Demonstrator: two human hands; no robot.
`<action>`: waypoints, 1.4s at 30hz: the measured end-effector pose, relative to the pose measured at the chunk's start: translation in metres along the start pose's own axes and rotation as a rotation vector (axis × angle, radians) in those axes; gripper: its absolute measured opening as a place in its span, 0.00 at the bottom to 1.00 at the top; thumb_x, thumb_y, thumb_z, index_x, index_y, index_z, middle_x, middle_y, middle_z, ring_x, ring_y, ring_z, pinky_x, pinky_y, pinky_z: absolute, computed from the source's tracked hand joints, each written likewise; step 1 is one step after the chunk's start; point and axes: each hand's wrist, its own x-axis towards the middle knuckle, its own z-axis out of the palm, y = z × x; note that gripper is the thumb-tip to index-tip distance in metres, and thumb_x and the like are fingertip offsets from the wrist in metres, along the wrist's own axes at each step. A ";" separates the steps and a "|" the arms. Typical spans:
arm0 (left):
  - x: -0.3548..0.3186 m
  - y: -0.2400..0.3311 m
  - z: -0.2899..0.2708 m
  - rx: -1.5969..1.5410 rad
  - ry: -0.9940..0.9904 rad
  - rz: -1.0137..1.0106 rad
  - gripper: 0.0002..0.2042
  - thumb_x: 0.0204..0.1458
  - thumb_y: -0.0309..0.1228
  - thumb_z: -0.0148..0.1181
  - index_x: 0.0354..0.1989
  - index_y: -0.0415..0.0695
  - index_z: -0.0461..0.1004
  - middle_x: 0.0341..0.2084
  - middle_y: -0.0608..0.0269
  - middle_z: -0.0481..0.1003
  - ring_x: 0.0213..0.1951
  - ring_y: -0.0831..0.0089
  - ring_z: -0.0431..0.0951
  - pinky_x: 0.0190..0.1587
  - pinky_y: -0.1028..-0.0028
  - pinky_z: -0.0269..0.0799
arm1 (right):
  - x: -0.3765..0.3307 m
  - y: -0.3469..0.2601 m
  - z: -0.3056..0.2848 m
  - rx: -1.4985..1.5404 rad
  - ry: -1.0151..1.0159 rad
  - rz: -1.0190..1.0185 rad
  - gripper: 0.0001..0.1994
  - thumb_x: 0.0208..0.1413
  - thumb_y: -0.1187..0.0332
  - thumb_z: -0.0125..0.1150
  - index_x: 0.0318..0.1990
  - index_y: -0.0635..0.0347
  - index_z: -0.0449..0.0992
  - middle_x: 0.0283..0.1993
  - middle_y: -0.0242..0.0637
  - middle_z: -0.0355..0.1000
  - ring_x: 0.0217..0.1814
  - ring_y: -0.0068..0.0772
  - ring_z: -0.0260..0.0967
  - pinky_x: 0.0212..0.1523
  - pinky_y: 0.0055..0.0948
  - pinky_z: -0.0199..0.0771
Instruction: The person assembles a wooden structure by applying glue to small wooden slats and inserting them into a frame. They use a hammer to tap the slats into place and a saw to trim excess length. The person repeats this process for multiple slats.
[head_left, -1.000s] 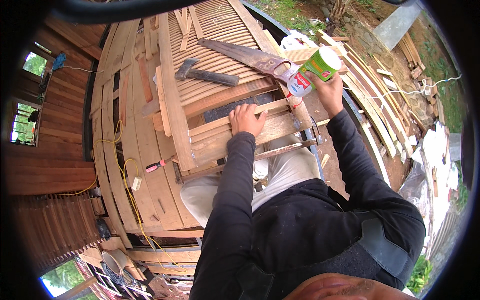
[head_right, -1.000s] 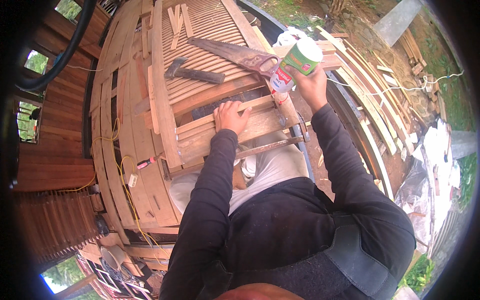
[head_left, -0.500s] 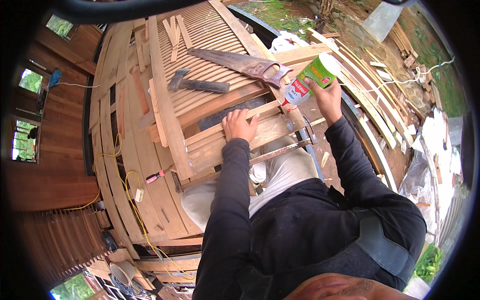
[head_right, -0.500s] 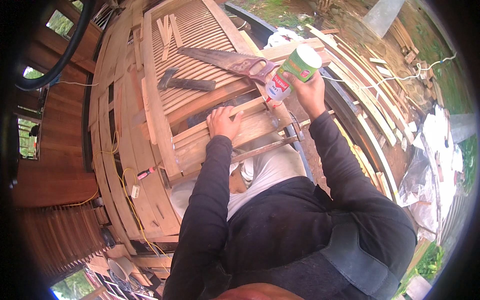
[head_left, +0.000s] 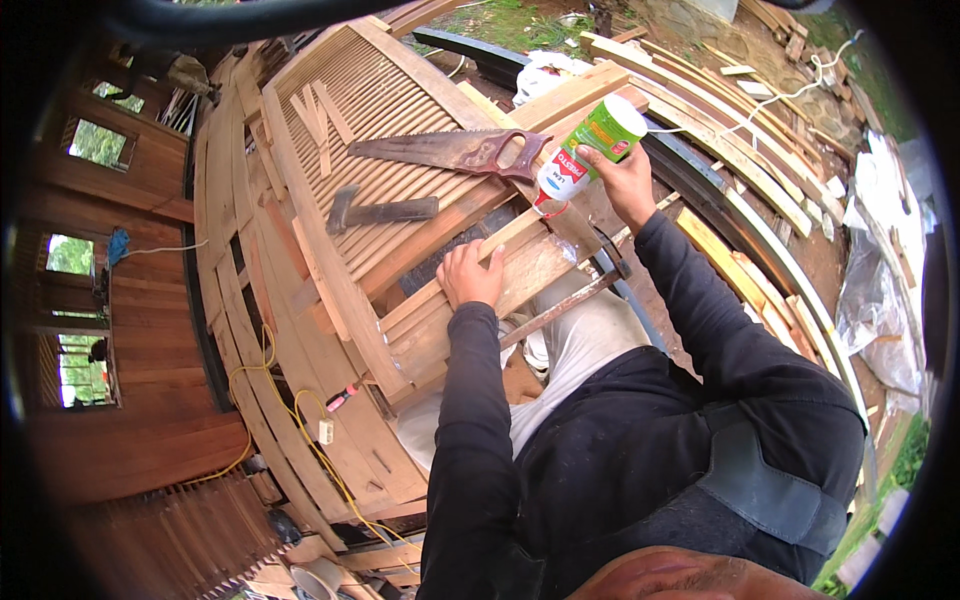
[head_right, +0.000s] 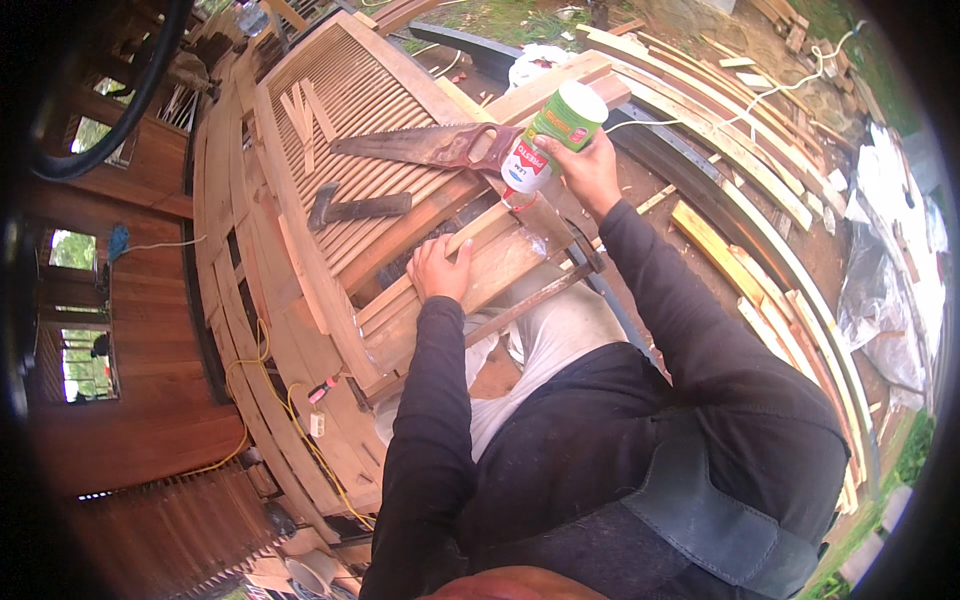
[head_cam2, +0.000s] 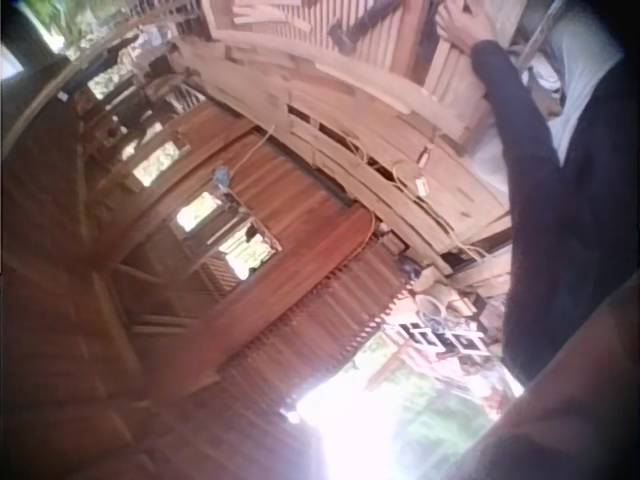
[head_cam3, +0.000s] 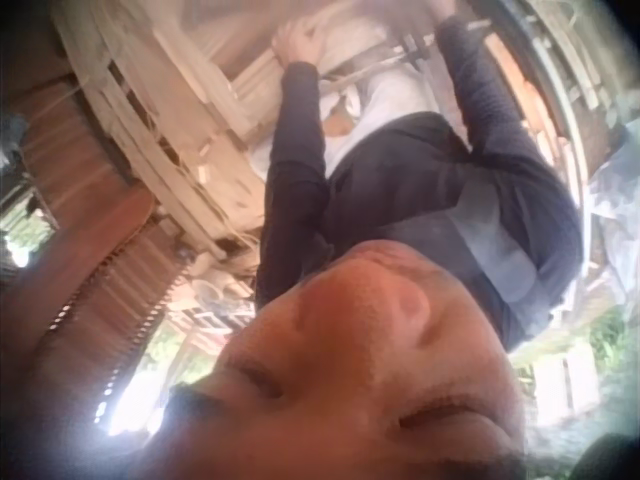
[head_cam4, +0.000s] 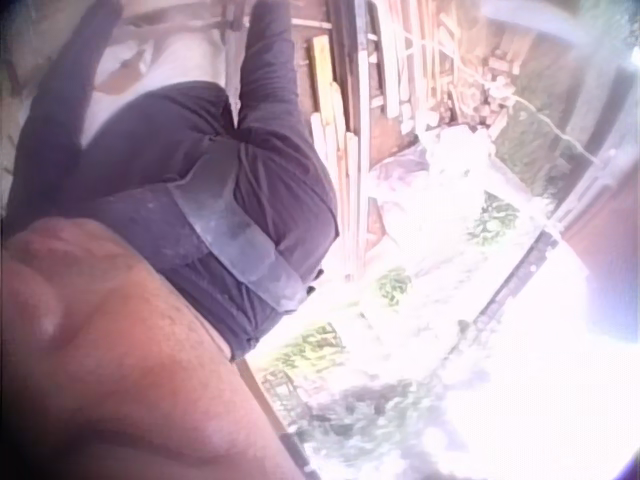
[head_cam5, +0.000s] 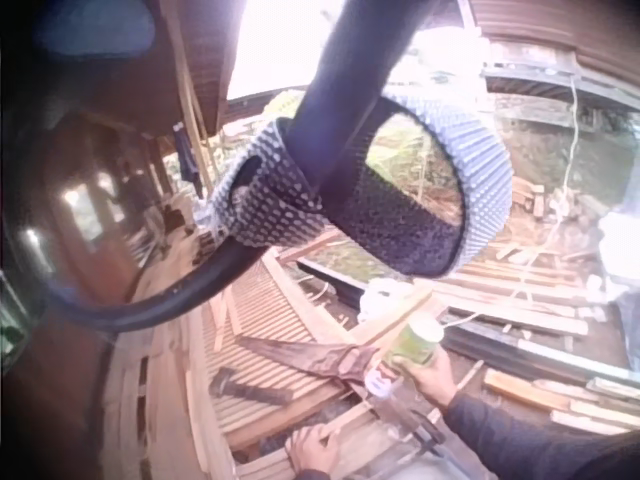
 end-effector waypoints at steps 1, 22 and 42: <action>0.000 -0.001 0.001 0.000 0.010 0.006 0.20 0.53 0.49 0.70 0.47 0.48 0.83 0.43 0.62 0.81 0.53 0.60 0.77 0.61 0.56 0.64 | 0.002 0.004 -0.002 0.032 0.000 0.004 0.24 0.58 0.69 0.76 0.58 0.68 0.73 0.53 0.44 0.80 0.54 0.34 0.80 0.57 0.36 0.80; 0.000 0.000 0.004 0.029 -0.013 0.010 0.18 0.55 0.47 0.69 0.48 0.49 0.84 0.45 0.63 0.81 0.53 0.60 0.77 0.60 0.56 0.65 | -0.013 0.036 -0.034 0.185 0.211 0.184 0.22 0.60 0.67 0.74 0.57 0.65 0.73 0.53 0.43 0.80 0.51 0.37 0.82 0.49 0.39 0.87; -0.001 -0.004 0.006 0.032 0.009 0.034 0.18 0.53 0.47 0.71 0.47 0.49 0.83 0.44 0.63 0.81 0.52 0.59 0.77 0.58 0.54 0.66 | -0.011 0.020 -0.025 0.191 0.198 0.167 0.25 0.57 0.69 0.76 0.59 0.66 0.72 0.53 0.43 0.81 0.54 0.33 0.80 0.57 0.35 0.80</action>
